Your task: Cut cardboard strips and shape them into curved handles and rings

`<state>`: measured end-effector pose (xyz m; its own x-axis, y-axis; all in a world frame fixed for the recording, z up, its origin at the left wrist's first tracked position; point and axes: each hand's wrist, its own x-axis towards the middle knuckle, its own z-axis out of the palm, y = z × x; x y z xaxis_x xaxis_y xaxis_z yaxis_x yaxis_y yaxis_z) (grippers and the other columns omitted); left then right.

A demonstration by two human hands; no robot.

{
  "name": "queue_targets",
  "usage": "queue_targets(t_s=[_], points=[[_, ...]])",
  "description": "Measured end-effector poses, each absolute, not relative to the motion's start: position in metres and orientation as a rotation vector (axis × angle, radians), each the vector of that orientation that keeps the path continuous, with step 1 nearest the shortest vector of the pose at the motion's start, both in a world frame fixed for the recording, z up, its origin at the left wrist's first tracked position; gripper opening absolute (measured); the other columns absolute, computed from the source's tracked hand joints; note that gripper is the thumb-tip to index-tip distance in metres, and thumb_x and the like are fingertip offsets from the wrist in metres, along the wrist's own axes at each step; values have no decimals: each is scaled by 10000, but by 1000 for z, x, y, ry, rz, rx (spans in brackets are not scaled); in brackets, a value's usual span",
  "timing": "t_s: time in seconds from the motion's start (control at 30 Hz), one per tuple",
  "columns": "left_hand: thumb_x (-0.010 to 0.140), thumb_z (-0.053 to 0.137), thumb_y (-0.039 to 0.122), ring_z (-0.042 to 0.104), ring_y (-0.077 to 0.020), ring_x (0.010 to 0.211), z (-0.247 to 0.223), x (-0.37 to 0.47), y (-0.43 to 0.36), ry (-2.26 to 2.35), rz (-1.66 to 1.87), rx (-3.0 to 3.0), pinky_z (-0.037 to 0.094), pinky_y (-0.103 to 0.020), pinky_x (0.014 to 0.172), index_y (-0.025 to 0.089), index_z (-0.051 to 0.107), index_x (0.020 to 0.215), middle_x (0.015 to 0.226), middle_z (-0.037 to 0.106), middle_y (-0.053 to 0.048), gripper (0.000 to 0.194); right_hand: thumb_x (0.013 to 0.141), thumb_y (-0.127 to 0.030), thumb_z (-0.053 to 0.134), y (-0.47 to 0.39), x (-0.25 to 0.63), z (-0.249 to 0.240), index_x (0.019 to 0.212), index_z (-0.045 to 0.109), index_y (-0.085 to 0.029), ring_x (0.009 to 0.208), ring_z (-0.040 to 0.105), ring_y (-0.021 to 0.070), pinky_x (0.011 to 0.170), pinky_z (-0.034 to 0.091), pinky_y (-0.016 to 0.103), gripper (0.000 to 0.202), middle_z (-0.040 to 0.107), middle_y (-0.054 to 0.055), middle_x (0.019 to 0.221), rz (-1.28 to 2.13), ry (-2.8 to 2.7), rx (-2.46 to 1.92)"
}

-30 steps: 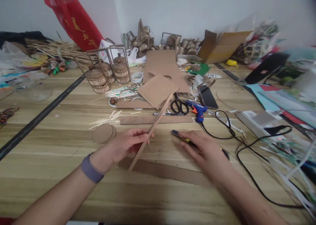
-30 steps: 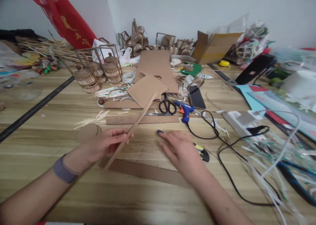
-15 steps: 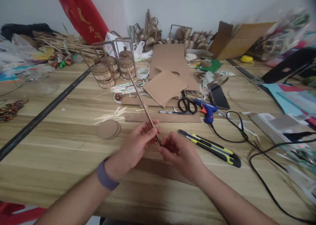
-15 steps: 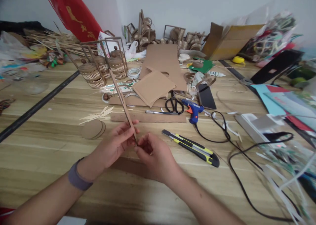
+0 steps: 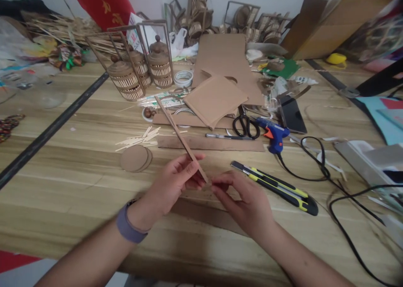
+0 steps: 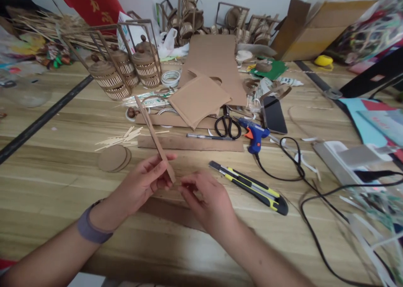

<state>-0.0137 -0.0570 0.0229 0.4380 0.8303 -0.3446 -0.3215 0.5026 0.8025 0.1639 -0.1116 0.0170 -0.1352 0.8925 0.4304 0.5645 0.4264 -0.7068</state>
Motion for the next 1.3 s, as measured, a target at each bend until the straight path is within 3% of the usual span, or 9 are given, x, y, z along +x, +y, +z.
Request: queue_targets(t_s=[0.13, 0.47, 0.77, 1.3], points=[[674, 856, 462, 628, -112, 581, 22, -13, -58, 870, 801, 753, 498, -224, 571, 149, 658, 1046, 686, 661, 15, 525, 880, -142, 609, -113, 162, 20, 900, 651, -213, 630, 634, 126, 588, 509, 223, 85, 662, -7, 703, 366, -1862, -1230], [697, 825, 493, 622, -110, 538, 24, -10, -64, 912, 754, 825, 466, -188, 493, 144, 620, 1029, 626, 634, 29, 524, 891, -113, 548, -118, 157, 23, 890, 652, -221, 661, 651, 134, 597, 507, 236, 150, 690, 3, 722, 482, -1882, -1254], [688, 835, 471, 665, -120, 563, 24, -9, -66, 920, 777, 829, 536, -196, 532, 156, 625, 1014, 653, 632, 41, 499, 864, -139, 553, -118, 157, 24, 833, 666, -222, 618, 631, 119, 555, 495, 221, 144, 685, -5, 699, 513, -1819, -1327], [709, 816, 461, 659, -123, 565, 22, -9, -68, 944, 795, 886, 539, -211, 542, 162, 638, 1001, 656, 629, 38, 454, 821, -147, 570, -115, 157, 24, 763, 676, -214, 546, 577, 102, 486, 439, 195, 138, 654, -24, 626, 602, -1765, -1369]])
